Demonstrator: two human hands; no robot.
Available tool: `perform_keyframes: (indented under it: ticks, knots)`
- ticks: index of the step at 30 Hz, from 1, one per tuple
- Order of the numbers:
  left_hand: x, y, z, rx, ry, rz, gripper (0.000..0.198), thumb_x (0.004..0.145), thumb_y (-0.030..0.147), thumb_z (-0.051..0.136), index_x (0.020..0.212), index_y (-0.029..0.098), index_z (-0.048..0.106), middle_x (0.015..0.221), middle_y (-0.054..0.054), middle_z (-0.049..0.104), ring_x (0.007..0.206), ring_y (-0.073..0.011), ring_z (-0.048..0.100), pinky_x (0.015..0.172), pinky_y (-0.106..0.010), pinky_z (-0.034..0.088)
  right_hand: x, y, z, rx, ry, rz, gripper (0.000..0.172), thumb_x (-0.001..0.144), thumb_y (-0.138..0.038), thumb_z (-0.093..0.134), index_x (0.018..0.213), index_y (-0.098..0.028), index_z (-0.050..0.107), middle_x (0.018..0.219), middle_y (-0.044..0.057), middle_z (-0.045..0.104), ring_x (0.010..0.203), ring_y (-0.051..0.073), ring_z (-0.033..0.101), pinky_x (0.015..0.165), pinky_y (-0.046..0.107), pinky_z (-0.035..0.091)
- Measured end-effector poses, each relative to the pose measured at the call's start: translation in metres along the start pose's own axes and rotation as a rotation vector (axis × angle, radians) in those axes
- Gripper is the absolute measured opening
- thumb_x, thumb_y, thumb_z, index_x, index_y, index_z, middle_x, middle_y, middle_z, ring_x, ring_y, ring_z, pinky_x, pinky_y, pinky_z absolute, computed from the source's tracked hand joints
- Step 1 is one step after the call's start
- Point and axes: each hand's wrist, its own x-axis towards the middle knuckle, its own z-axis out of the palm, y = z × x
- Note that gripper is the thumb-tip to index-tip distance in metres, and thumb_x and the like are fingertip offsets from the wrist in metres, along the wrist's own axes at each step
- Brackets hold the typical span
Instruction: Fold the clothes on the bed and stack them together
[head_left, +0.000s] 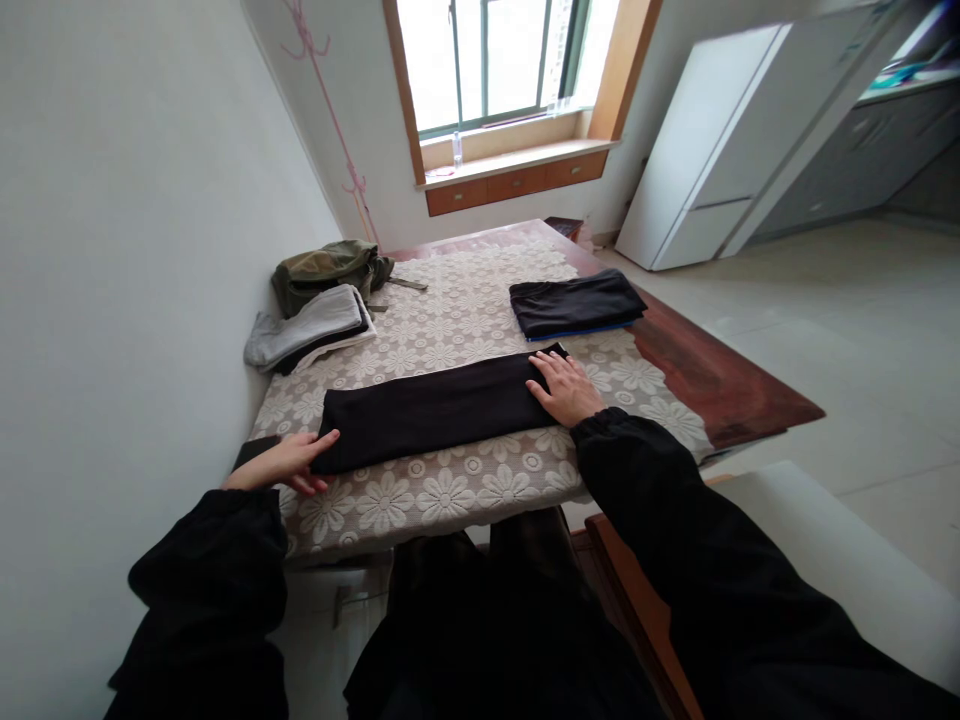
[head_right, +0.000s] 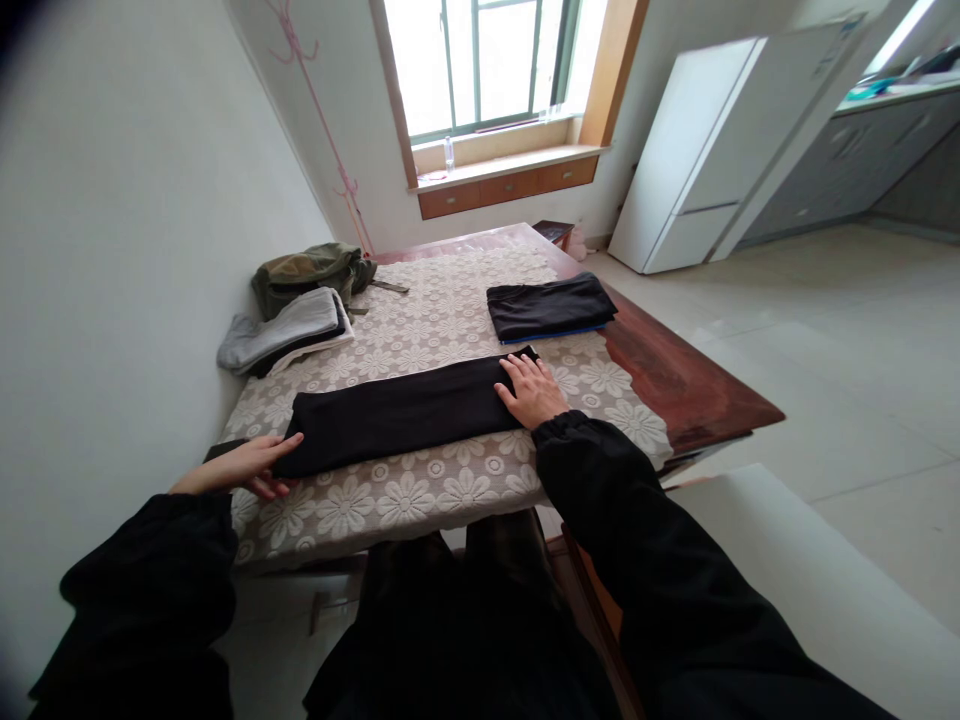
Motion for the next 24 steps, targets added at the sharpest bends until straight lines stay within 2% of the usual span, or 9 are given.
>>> perform_keyframes:
  ticks: [3,6,10,12,14,17,20,22,24]
  knots:
    - [0.005,-0.003,0.0,-0.083,0.071,0.086,0.067,0.066,0.077,0.079,0.095,0.02,0.061,0.083,-0.007,0.075,0.074,-0.0282,0.077,0.057,-0.032,0.062,0.0,0.0,0.001,0.013,0.009,0.0,0.058,0.102,-0.046,0.042,0.152,-0.016,0.053,0.16,0.013,0.051,0.152,0.032,0.04,0.126,0.052,0.027]
    - [0.015,-0.003,-0.002,-0.297,0.161,0.189,0.052,0.075,0.064,0.081,0.094,0.022,0.057,0.081,-0.001,0.07,0.068,-0.0181,0.071,0.055,-0.024,0.057,0.0,0.001,0.002,0.024,0.013,-0.007,0.058,0.102,-0.045,0.043,0.152,-0.017,0.053,0.16,0.013,0.052,0.151,0.033,0.041,0.126,0.054,0.027]
    - [0.026,-0.003,-0.002,-0.583,0.087,0.252,0.039,0.083,0.043,0.081,0.095,0.022,0.051,0.082,0.002,0.066,0.058,-0.0116,0.065,0.05,-0.02,0.053,0.0,0.002,0.003,0.034,0.024,-0.009,0.058,0.101,-0.045,0.043,0.151,-0.018,0.053,0.159,0.013,0.053,0.151,0.033,0.041,0.126,0.054,0.027]
    - [0.03,-0.003,0.0,-0.628,0.074,0.28,0.034,0.085,0.039,0.08,0.098,0.022,0.052,0.082,0.003,0.064,0.055,-0.0102,0.063,0.049,-0.019,0.052,-0.001,0.002,0.003,0.035,0.026,-0.009,0.058,0.101,-0.046,0.043,0.151,-0.018,0.053,0.159,0.013,0.053,0.151,0.033,0.041,0.126,0.055,0.027]
    - [0.032,-0.006,0.004,-0.612,0.12,0.305,0.035,0.085,0.036,0.08,0.105,0.023,0.053,0.082,0.004,0.065,0.055,-0.0094,0.062,0.049,-0.017,0.05,-0.001,0.001,0.003,0.035,0.024,-0.008,0.059,0.101,-0.046,0.043,0.152,-0.017,0.053,0.159,0.013,0.052,0.152,0.033,0.041,0.126,0.054,0.027]
    - [0.033,-0.01,0.011,-0.575,0.207,0.362,0.055,0.079,0.033,0.086,0.121,0.026,0.05,0.091,0.002,0.07,0.067,-0.012,0.068,0.059,-0.02,0.055,-0.001,0.001,0.003,0.035,0.023,-0.008,0.059,0.101,-0.046,0.043,0.152,-0.017,0.052,0.159,0.013,0.052,0.152,0.033,0.04,0.126,0.054,0.027]
    - [0.03,-0.012,0.016,-0.406,0.209,0.493,0.073,0.072,0.042,0.089,0.134,0.028,0.054,0.118,-0.006,0.073,0.099,-0.0219,0.073,0.085,-0.032,0.061,-0.001,0.002,0.003,0.037,0.025,-0.01,0.059,0.101,-0.046,0.043,0.152,-0.017,0.053,0.159,0.013,0.052,0.152,0.033,0.041,0.126,0.054,0.027]
    - [0.028,-0.012,0.016,-0.217,0.216,0.577,0.07,0.071,0.054,0.086,0.131,0.026,0.065,0.134,-0.009,0.07,0.122,-0.0293,0.067,0.104,-0.04,0.054,-0.001,0.003,0.003,0.039,0.026,-0.01,0.059,0.102,-0.046,0.043,0.151,-0.016,0.053,0.159,0.013,0.052,0.152,0.033,0.04,0.127,0.054,0.026]
    - [0.028,-0.011,0.016,-0.115,0.231,0.587,0.067,0.072,0.065,0.079,0.125,0.023,0.073,0.138,-0.01,0.069,0.133,-0.0342,0.059,0.115,-0.045,0.045,-0.001,0.003,0.004,0.042,0.029,-0.011,0.058,0.102,-0.046,0.043,0.151,-0.017,0.053,0.159,0.013,0.053,0.152,0.033,0.041,0.126,0.055,0.027]
